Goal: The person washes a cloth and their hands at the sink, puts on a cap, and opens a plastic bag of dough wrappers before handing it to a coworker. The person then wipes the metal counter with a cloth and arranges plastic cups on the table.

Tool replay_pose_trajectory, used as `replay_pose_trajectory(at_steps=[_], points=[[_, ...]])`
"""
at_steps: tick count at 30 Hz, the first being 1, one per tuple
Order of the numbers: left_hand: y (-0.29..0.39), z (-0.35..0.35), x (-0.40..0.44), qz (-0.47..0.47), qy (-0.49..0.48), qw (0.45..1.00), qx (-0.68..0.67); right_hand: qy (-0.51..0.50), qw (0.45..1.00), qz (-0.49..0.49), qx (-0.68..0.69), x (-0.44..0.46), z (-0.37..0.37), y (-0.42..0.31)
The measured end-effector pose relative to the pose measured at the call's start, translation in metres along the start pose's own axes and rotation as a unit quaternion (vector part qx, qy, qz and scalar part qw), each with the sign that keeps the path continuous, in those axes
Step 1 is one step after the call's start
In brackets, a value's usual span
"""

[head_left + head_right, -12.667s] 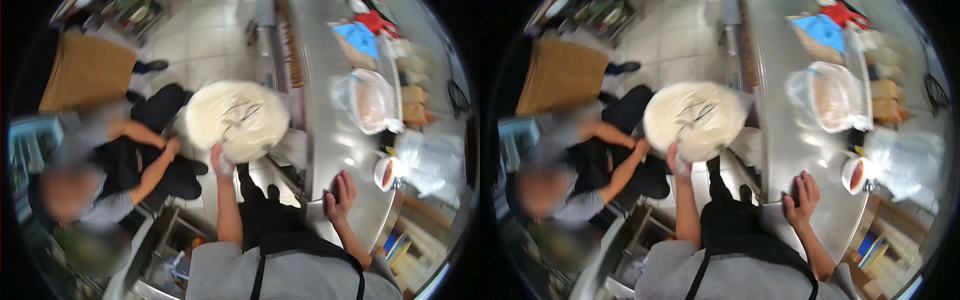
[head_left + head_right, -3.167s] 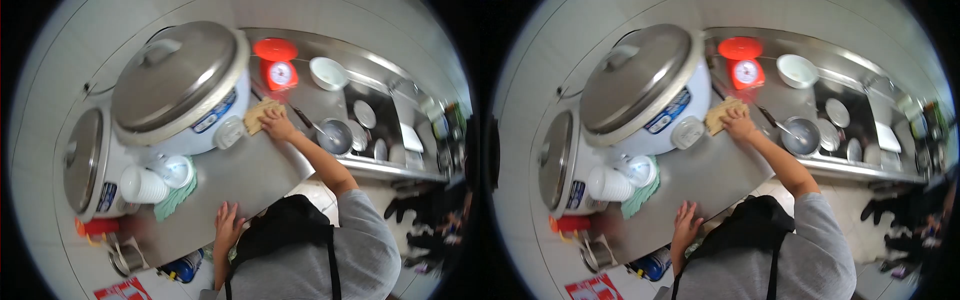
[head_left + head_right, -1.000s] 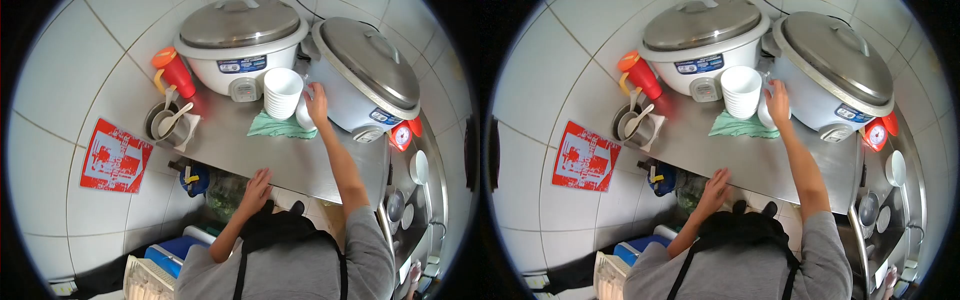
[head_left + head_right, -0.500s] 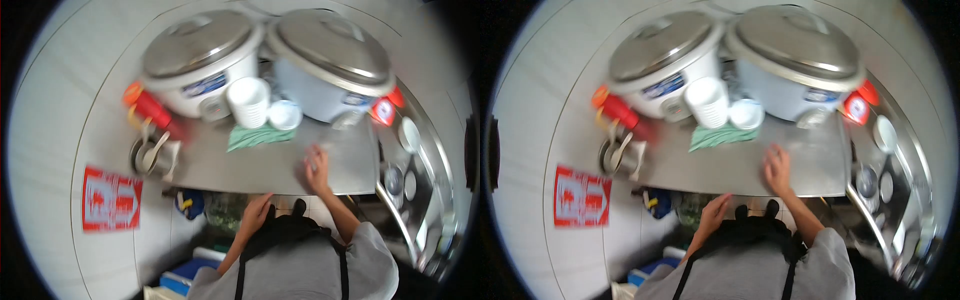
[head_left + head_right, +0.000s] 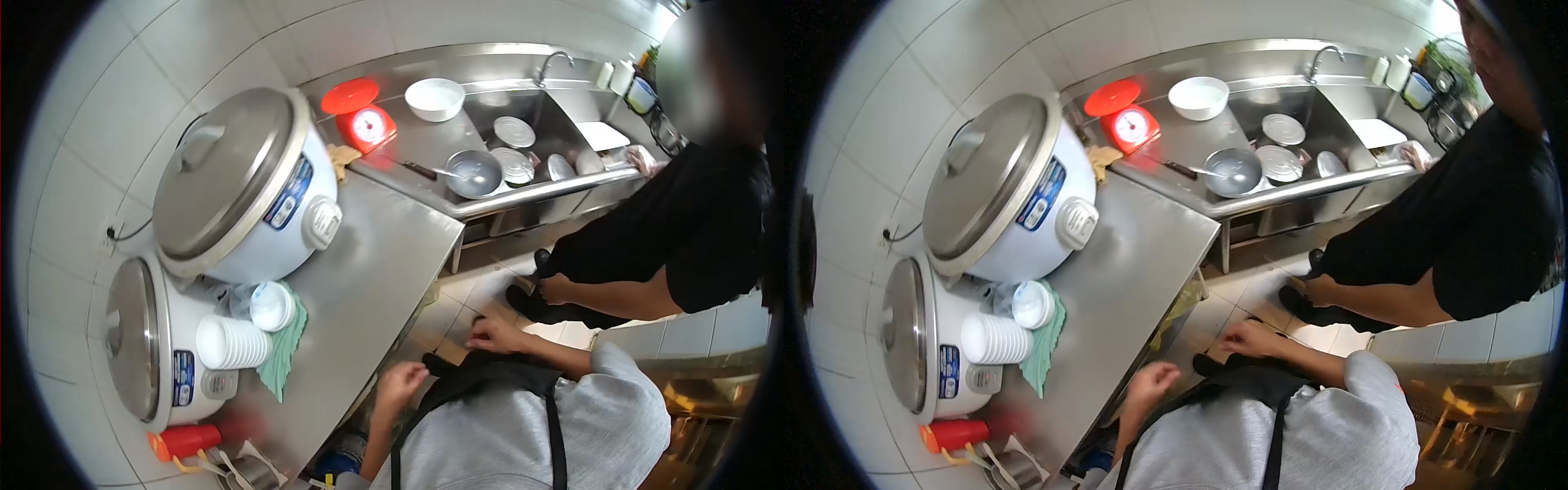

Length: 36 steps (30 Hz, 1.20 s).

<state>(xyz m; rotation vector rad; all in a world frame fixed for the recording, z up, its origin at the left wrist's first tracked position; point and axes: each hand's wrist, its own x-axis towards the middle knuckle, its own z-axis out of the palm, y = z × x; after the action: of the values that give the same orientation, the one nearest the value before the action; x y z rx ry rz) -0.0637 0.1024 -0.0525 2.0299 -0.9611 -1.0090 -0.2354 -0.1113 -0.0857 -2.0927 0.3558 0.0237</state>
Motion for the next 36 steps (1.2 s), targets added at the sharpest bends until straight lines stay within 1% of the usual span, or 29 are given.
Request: replay_pose_trajectory(at_steps=[2,3,5,6,7,8,9,10,11,13,14,17,18,19,20,21,22,23,24,25,26,27,28,31,36], points=[[-0.04,0.032,-0.012,-0.001,-0.101,0.992,0.075,-0.096,0.995,0.035,0.021,-0.028,0.001,0.031],[-0.033,0.036,-0.013,-0.042,-0.099,0.992,0.062,-0.146,0.988,0.052,0.029,-0.036,-0.003,0.042],[-0.012,0.047,-0.025,-0.133,-0.091,0.987,0.025,-0.15,0.983,0.073,0.075,-0.046,-0.016,0.048],[0.002,0.05,-0.024,-0.141,-0.094,0.985,0.027,-0.157,0.979,0.084,0.094,-0.05,-0.026,0.05],[0.012,0.052,-0.023,-0.152,-0.095,0.983,0.025,-0.165,0.982,0.082,0.037,-0.051,-0.036,0.053],[0.001,0.059,-0.018,-0.078,-0.096,0.991,0.05,-0.176,0.981,0.079,-0.02,-0.049,-0.042,0.055],[-0.009,0.068,-0.012,-0.086,-0.129,0.988,-0.005,-0.192,0.976,0.073,-0.077,-0.047,-0.048,0.054],[0.004,0.069,-0.012,-0.076,-0.136,0.988,-0.024,-0.175,0.975,0.08,-0.114,-0.047,-0.056,0.044],[0.018,0.07,-0.011,-0.065,-0.139,0.987,-0.045,-0.159,0.978,0.071,-0.112,-0.047,-0.059,0.04],[0.012,0.082,-0.003,-0.072,-0.152,0.986,-0.008,-0.124,0.986,0.048,-0.103,-0.046,-0.063,0.029],[0.006,0.082,-0.004,-0.076,-0.163,0.983,0.019,-0.143,0.981,0.072,-0.107,-0.047,-0.067,0.018],[0.016,0.082,0.008,-0.071,-0.167,0.982,0.048,-0.111,0.976,0.062,-0.179,-0.059,-0.083,-0.017],[-0.004,0.093,0.021,-0.076,-0.186,0.98,0.012,-0.046,0.987,0.035,-0.15,-0.064,-0.101,-0.041],[-0.019,0.102,0.035,-0.057,-0.219,0.974,-0.002,0.022,0.993,0.011,-0.12,-0.072,-0.121,-0.068],[-0.009,0.104,0.041,0.014,-0.203,0.975,0.09,0.153,0.977,-0.043,-0.14,-0.085,-0.137,-0.082],[0.004,0.107,0.048,0.089,-0.185,0.963,0.176,0.298,0.939,-0.061,-0.157,-0.101,-0.154,-0.097],[0.011,0.109,0.054,0.122,-0.203,0.95,0.203,0.425,0.854,-0.083,-0.289,-0.119,-0.172,-0.125],[0.019,0.111,0.063,0.155,-0.221,0.936,0.227,0.508,0.766,-0.072,-0.387,-0.138,-0.182,-0.147],[0.026,0.113,0.067,0.184,-0.24,0.92,0.249,0.588,0.661,-0.041,-0.464,-0.156,-0.192,-0.17],[0.039,0.112,0.074,0.199,-0.254,0.907,0.272,0.604,0.567,0.035,-0.558,-0.17,-0.199,-0.18],[0.055,0.111,0.08,0.214,-0.266,0.892,0.295,0.621,0.519,0.076,-0.582,-0.179,-0.211,-0.181],[0.064,0.111,0.084,0.232,-0.28,0.874,0.322,0.617,0.501,0.132,-0.592,-0.188,-0.222,-0.174],[0.066,0.116,0.092,0.278,-0.276,0.856,0.338,0.61,0.514,0.123,-0.59,-0.19,-0.227,-0.172],[0.096,0.132,0.105,0.302,-0.313,0.819,0.375,0.614,0.53,0.097,-0.577,-0.201,-0.245,-0.168],[0.125,0.16,0.095,0.354,-0.354,0.799,0.332,0.62,0.536,0.075,-0.568,-0.206,-0.263,-0.161]])
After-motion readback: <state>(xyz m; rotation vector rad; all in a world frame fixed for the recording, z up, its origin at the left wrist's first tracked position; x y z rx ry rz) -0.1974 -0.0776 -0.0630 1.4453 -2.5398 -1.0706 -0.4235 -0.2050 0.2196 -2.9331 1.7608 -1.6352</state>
